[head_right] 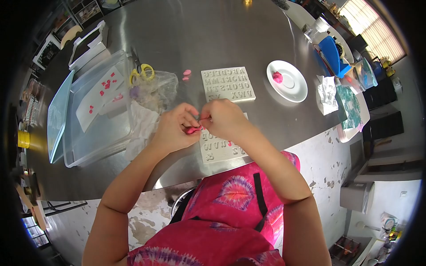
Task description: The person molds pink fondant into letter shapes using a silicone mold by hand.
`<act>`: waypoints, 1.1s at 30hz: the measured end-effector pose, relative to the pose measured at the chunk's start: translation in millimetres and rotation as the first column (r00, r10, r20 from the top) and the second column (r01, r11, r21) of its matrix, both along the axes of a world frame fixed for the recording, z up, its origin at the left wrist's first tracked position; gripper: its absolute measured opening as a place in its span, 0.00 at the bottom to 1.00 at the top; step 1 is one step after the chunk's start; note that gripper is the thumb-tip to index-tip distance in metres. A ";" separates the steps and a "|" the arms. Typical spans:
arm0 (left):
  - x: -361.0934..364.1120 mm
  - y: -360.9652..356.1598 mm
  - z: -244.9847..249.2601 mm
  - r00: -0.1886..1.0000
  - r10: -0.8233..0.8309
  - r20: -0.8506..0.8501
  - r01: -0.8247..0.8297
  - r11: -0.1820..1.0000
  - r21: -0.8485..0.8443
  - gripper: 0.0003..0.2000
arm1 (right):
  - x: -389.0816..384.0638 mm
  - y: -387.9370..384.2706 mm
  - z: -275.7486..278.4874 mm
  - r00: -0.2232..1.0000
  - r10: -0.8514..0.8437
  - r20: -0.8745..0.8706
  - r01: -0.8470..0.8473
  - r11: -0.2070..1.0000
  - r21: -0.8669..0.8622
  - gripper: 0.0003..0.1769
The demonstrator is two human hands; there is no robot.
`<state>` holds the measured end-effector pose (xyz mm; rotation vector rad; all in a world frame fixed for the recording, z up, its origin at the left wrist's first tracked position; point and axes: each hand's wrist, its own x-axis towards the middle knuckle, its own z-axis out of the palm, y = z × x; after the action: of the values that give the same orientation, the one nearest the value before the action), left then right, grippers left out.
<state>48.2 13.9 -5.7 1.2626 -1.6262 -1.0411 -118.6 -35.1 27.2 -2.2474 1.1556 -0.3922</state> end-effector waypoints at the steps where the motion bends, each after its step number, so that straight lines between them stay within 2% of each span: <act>1: 0.3 -0.4 0.4 1.000 0.003 0.002 -0.003 1.000 0.015 0.19 | 0.1 1.3 1.2 1.000 0.006 -0.027 -0.008 0.998 -0.059 0.05; 8: 0.8 -1.3 -0.1 0.999 0.013 -0.045 -0.009 0.996 0.091 0.20 | -4.5 -7.9 5.4 1.000 0.005 0.021 -0.008 0.986 0.166 0.03; 11: 1.8 -1.0 3.0 1.000 0.018 -0.008 -0.017 0.994 0.107 0.21 | -3.5 -5.0 -1.1 0.999 0.022 0.026 -0.025 0.994 0.103 0.03; 13: 4.7 -1.3 6.4 0.998 -0.059 -0.016 0.060 0.992 0.107 0.21 | -2.6 -3.6 -1.0 0.999 0.051 -0.012 -0.051 0.998 -0.027 0.02; 14: 6.6 -1.4 9.4 0.998 -0.062 -0.013 0.063 0.992 0.107 0.21 | -2.4 -3.9 -1.4 0.999 0.047 -0.008 -0.047 0.998 -0.028 0.02; 16: 9.3 -1.0 14.2 0.992 -0.105 -0.077 0.117 0.977 0.177 0.21 | -2.8 -5.1 -2.2 0.985 0.159 -0.064 -0.170 0.957 -0.235 0.05; 20: 8.4 -1.3 8.7 0.992 -0.086 -0.089 0.104 0.969 0.224 0.20 | 0.9 -7.0 3.5 0.972 0.208 -0.113 -0.233 0.921 -0.313 0.04; 22: 7.3 0.0 3.4 0.996 -0.083 -0.038 0.085 0.994 0.065 0.16 | 0.9 -10.3 5.6 0.975 0.194 -0.108 -0.210 0.964 -0.166 0.04; 23: 6.8 0.5 3.0 0.996 -0.085 -0.038 0.088 0.994 0.064 0.16 | -1.4 -14.7 3.5 0.975 0.191 -0.109 -0.208 0.964 -0.167 0.04; 24: 6.4 0.9 3.9 0.997 -0.074 -0.023 0.075 0.994 0.074 0.16 | -3.8 -20.0 1.2 0.988 0.151 0.003 -0.151 0.987 0.058 0.05; 25: 6.3 1.1 4.6 0.998 -0.062 -0.008 0.062 0.994 0.084 0.16 | -5.3 -24.1 -0.7 0.991 0.086 0.105 -0.113 0.952 0.285 0.05; 32: 3.6 2.4 8.2 0.998 -0.045 0.039 0.042 0.995 0.086 0.18 | -4.0 -24.2 3.3 0.990 0.129 0.055 -0.139 0.954 0.265 0.06; 33: 2.3 3.5 10.9 0.998 -0.027 0.050 0.023 0.996 0.086 0.18 | -2.2 -21.2 4.6 0.988 0.150 0.021 -0.152 0.975 0.165 0.06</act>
<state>50.5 17.4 5.2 1.3379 -1.6546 -1.1129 -120.9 -56.3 31.8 -2.1671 0.9678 -0.2346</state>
